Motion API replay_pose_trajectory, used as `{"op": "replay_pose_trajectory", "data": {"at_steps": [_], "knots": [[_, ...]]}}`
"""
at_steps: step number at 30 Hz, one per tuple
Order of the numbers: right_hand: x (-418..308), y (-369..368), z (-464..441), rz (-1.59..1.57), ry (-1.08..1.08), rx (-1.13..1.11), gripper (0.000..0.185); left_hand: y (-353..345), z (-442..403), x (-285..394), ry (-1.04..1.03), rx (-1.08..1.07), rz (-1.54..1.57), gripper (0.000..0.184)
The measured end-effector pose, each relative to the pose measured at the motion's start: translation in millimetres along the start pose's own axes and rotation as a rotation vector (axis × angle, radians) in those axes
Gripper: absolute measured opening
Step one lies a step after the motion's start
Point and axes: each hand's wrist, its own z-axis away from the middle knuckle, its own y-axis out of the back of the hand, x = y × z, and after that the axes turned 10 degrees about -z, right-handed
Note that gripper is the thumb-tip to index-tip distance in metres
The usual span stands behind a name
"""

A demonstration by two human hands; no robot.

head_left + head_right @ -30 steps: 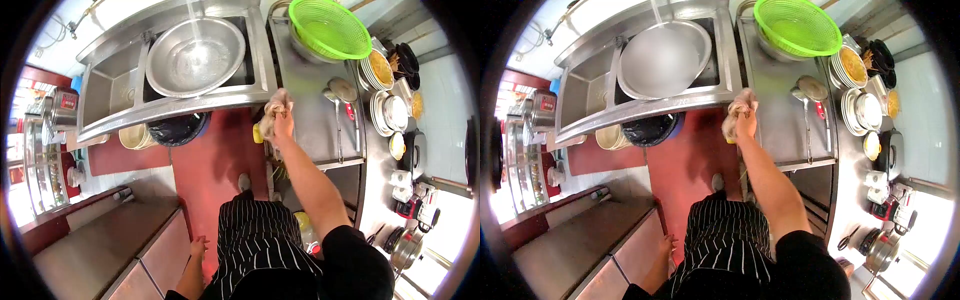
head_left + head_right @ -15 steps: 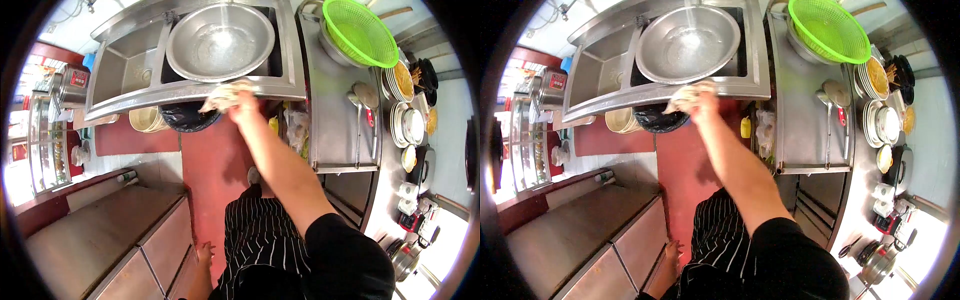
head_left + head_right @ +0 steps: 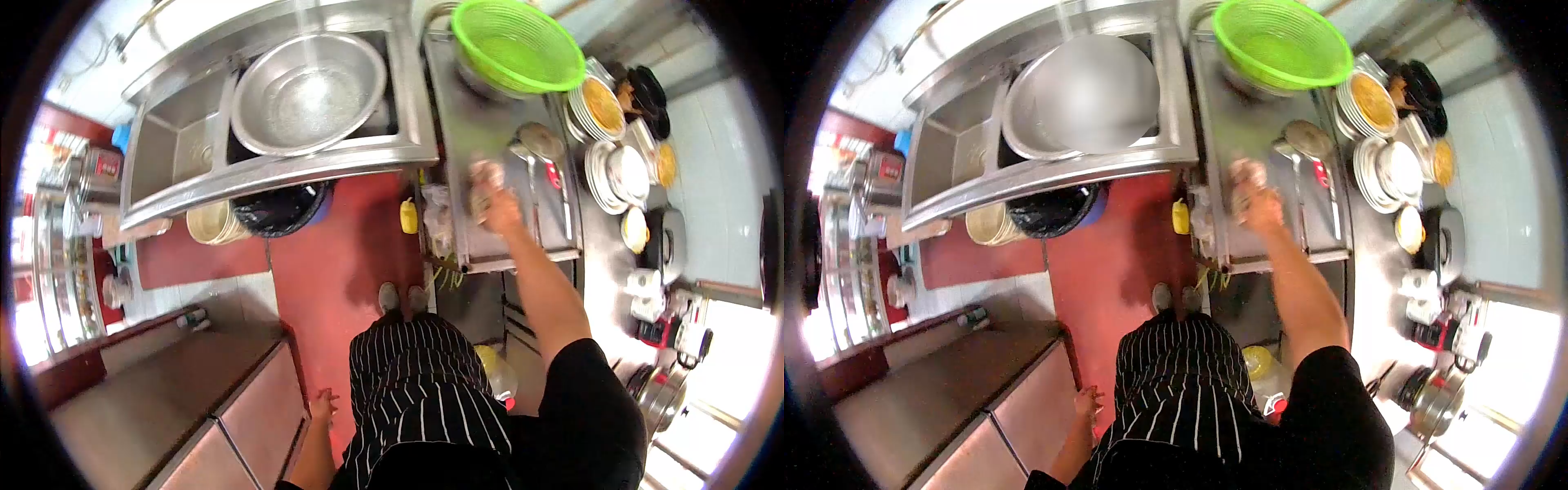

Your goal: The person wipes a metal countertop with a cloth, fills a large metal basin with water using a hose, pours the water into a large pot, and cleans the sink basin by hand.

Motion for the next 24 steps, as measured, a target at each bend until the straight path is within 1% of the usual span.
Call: {"op": "replay_pose_trajectory", "data": {"at_steps": [1, 3, 5, 6, 7, 8, 9, 11, 12, 13, 14, 15, 16, 17, 18, 19, 20, 21, 22, 23, 24], "knots": [[-11, -17, 28, 0.098, 0.105, 0.187, 0.064, -1, 2, 9, -0.016, -0.008, -0.014, 0.028], [3, -40, 66, 0.187, 0.178, 0.379, 0.061, 5, -4, 19, -0.045, -0.013, -0.058, 0.029], [28, -46, 78, -0.033, 0.359, 0.030, 0.052, 0, -14, 13, -0.087, -0.052, 0.104, 0.030], [32, -26, 82, -0.043, 0.351, 0.043, 0.052, 2, -16, 12, -0.101, -0.051, 0.092, 0.030], [28, 15, 86, 0.063, 0.253, -0.331, 0.051, 3, -15, 10, -0.117, -0.112, 0.072, 0.031], [29, 40, 87, 0.164, 0.149, -0.703, 0.050, 5, -13, 10, -0.135, -0.172, 0.049, 0.032], [43, 34, 82, 0.145, 0.145, -0.694, 0.050, 4, -5, 12, -0.147, -0.168, 0.033, 0.032], [79, 11, 62, -0.249, 0.151, 0.087, 0.050, -11, -3, 2, -0.210, -0.031, -0.053, 0.034], [86, -5, 46, -0.292, 0.107, 0.140, 0.051, -5, -13, -2, -0.170, -0.138, -0.055, 0.036], [81, -17, 37, -0.335, 0.057, 0.192, 0.052, -6, -8, 1, -0.177, -0.143, -0.080, 0.036], [54, 0, 60, -0.194, -0.029, 0.118, 0.050, -13, 2, 5, -0.185, -0.075, -0.174, 0.035], [30, -5, 76, -0.076, -0.074, 0.105, 0.049, -18, 14, 7, -0.193, -0.007, -0.266, 0.034], [5, -10, 92, 0.043, -0.118, 0.087, 0.048, -23, 26, 19, -0.198, 0.014, -0.359, 0.031], [9, -28, 102, 0.004, -0.023, 0.091, 0.047, -27, 35, 29, -0.200, 0.035, -0.451, 0.029], [13, -46, 112, -0.034, 0.072, 0.091, 0.047, -22, 0, 13, -0.218, -0.013, -0.274, 0.026], [23, -50, 125, -0.199, 0.277, 0.053, 0.046, -23, -21, 6, -0.228, -0.066, -0.092, 0.023], [35, -47, 133, -0.202, 0.252, 0.062, 0.046, -29, -1, 27, -0.255, -0.066, -0.125, 0.021], [46, -43, 142, -0.371, 0.192, -0.028, 0.045, -32, 10, 43, -0.282, -0.065, -0.159, 0.018], [59, -40, 153, -0.546, 0.125, -0.111, 0.044, -31, 5, 56, -0.331, -0.140, -0.123, 0.016], [77, -37, 172, -0.557, 0.091, -0.093, 0.044, -35, 4, 69, -0.359, -0.167, -0.128, 0.015], [102, -32, 192, -0.642, 0.071, 0.009, 0.043, -38, -1, 79, -0.388, -0.194, -0.133, 0.014]]}}
